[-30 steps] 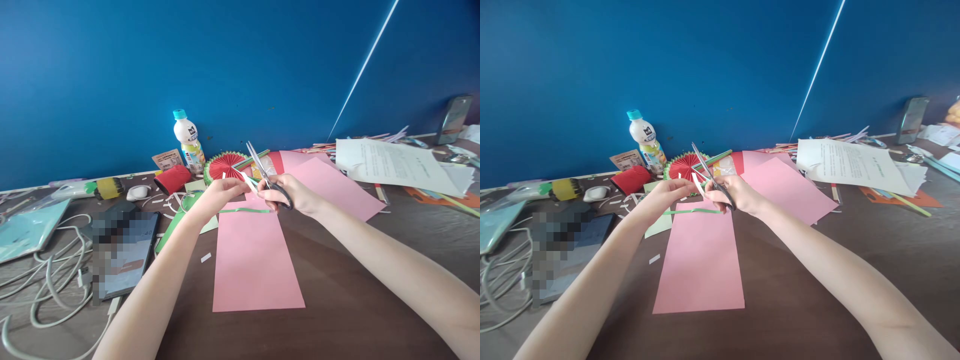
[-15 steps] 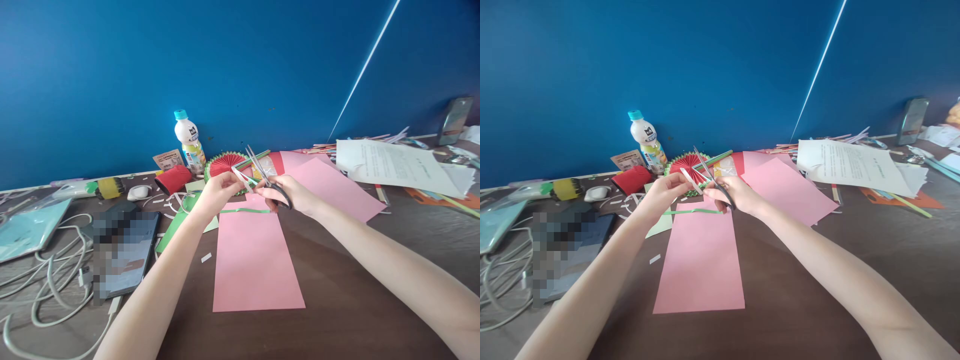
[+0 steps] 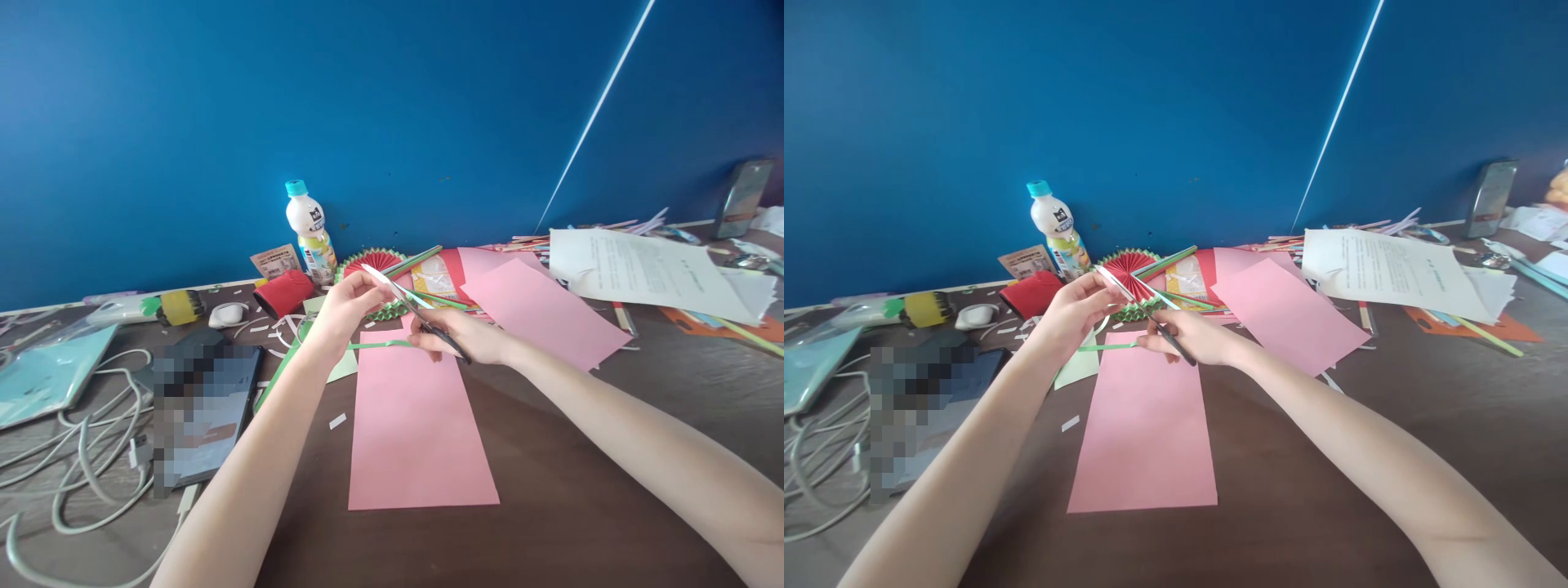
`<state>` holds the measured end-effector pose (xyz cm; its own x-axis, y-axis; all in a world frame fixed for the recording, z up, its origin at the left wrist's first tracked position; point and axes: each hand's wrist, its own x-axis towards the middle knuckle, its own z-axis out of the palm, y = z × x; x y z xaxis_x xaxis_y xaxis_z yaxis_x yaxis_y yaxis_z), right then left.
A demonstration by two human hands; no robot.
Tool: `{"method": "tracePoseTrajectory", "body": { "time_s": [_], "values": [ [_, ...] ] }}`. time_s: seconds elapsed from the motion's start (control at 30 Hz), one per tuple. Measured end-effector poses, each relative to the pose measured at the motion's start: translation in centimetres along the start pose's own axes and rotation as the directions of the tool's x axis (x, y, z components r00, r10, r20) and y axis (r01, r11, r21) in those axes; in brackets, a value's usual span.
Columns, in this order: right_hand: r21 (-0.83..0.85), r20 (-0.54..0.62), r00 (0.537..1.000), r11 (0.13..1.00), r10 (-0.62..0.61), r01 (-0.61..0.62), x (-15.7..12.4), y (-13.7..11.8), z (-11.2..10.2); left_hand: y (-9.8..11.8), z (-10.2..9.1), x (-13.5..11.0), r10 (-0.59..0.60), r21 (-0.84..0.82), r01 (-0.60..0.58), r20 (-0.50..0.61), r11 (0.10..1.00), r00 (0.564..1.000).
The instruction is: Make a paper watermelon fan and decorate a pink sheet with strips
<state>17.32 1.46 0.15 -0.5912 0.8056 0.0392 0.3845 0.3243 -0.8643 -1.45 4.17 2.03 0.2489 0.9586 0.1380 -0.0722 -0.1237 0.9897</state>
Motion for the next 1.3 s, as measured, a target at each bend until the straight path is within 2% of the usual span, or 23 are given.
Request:
{"method": "tracePoseTrajectory", "body": {
  "time_s": [0.5,1.3],
  "values": [
    [-0.009,-0.051,0.999,1.0,0.003,-0.003,0.11,0.52,0.23,-0.46,0.02,-0.02,-0.022,0.041,0.021,0.024,0.999,0.999],
    [-0.058,-0.096,0.995,0.998,0.017,-0.023,0.07,0.4,0.17,-0.07,0.22,-0.22,-0.08,0.048,0.081,-0.03,0.996,0.996]
  ]
}}
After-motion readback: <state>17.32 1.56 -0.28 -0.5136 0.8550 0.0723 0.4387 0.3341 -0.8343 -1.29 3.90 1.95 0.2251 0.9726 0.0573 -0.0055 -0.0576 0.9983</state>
